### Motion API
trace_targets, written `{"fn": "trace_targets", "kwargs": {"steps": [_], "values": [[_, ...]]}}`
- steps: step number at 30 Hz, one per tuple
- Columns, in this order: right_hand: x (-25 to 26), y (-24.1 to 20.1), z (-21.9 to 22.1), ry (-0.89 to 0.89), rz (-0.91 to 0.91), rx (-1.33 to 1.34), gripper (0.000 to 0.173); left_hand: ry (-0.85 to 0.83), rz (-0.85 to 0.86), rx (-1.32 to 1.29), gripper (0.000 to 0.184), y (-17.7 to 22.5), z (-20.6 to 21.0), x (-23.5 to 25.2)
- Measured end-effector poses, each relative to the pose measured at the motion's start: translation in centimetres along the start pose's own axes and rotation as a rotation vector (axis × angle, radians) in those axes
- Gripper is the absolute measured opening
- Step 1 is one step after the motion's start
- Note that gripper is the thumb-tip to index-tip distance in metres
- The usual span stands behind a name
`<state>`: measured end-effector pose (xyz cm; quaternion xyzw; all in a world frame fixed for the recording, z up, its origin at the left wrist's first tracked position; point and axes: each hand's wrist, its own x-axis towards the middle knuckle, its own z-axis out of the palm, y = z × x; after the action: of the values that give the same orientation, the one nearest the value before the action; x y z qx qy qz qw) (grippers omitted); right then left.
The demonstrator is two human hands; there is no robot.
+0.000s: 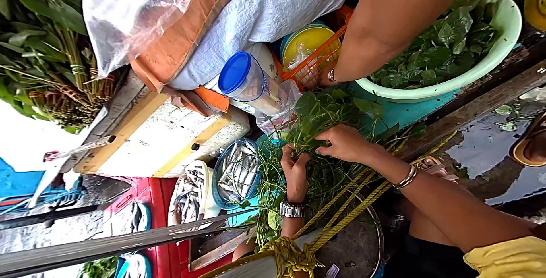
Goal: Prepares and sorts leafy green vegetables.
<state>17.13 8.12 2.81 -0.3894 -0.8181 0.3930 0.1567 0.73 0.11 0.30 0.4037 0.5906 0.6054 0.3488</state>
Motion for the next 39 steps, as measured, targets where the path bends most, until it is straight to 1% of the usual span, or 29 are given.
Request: {"fn": "trace_targets", "kwargs": {"steps": [4,6,10,13,15,17,19,22,25,27,29,32,36,37,39], "values": [[0.6,0.2,1.3,0.169,-0.109,0.108,0.028,-0.017,0.016,-0.046,0.024,0.4,0.0,-0.2],[0.5,0.2,1.3,0.215,-0.202,0.082,0.022,-0.011,0.016,-0.071,0.024,0.5,0.0,-0.2],[0.0,0.6,0.5,0.203,-0.329,-0.117,0.018,0.005,0.021,-0.079,0.025,0.4,0.1,-0.3],[-0.6,0.5,0.0,0.192,-0.336,-0.225,0.02,0.005,0.027,-0.061,0.023,0.2,0.2,-0.3],[-0.9,0.2,-0.1,0.183,-0.346,-0.229,0.022,-0.01,0.025,-0.04,0.022,0.1,0.3,-0.3],[-1.1,-0.2,-0.4,0.081,-0.301,-0.154,0.027,-0.034,0.028,-0.031,0.023,0.0,0.3,-0.3],[-1.0,-0.4,-0.9,-0.03,-0.246,-0.063,0.028,-0.045,0.035,-0.026,0.024,-0.1,0.3,-0.3],[-0.7,-0.1,-1.5,-0.108,-0.146,0.006,0.029,-0.045,0.05,-0.027,0.023,-0.1,0.2,-0.3],[-0.4,0.4,-1.4,-0.076,-0.077,0.045,0.021,-0.036,0.057,-0.023,0.023,-0.1,0.3,-0.2],[-0.2,0.7,-1.1,-0.048,-0.079,0.083,0.028,-0.038,0.061,-0.019,0.023,-0.1,0.3,-0.2],[0.1,0.8,-0.4,0.023,-0.095,0.176,0.034,-0.045,0.067,-0.014,0.023,-0.2,0.2,-0.1],[0.4,0.6,0.1,0.122,-0.055,0.346,0.034,-0.057,0.073,-0.004,0.021,-0.5,0.1,0.0],[0.4,0.2,0.4,0.114,0.029,0.57,0.024,-0.034,0.049,-0.031,0.022,-0.2,0.2,0.0],[0.4,0.2,0.4,0.112,0.032,0.582,0.023,-0.034,0.044,-0.043,0.022,-0.2,0.2,-0.1],[0.3,0.3,0.4,0.102,-0.001,0.514,0.025,-0.043,0.051,-0.068,0.02,-0.2,0.1,-0.1]]}}
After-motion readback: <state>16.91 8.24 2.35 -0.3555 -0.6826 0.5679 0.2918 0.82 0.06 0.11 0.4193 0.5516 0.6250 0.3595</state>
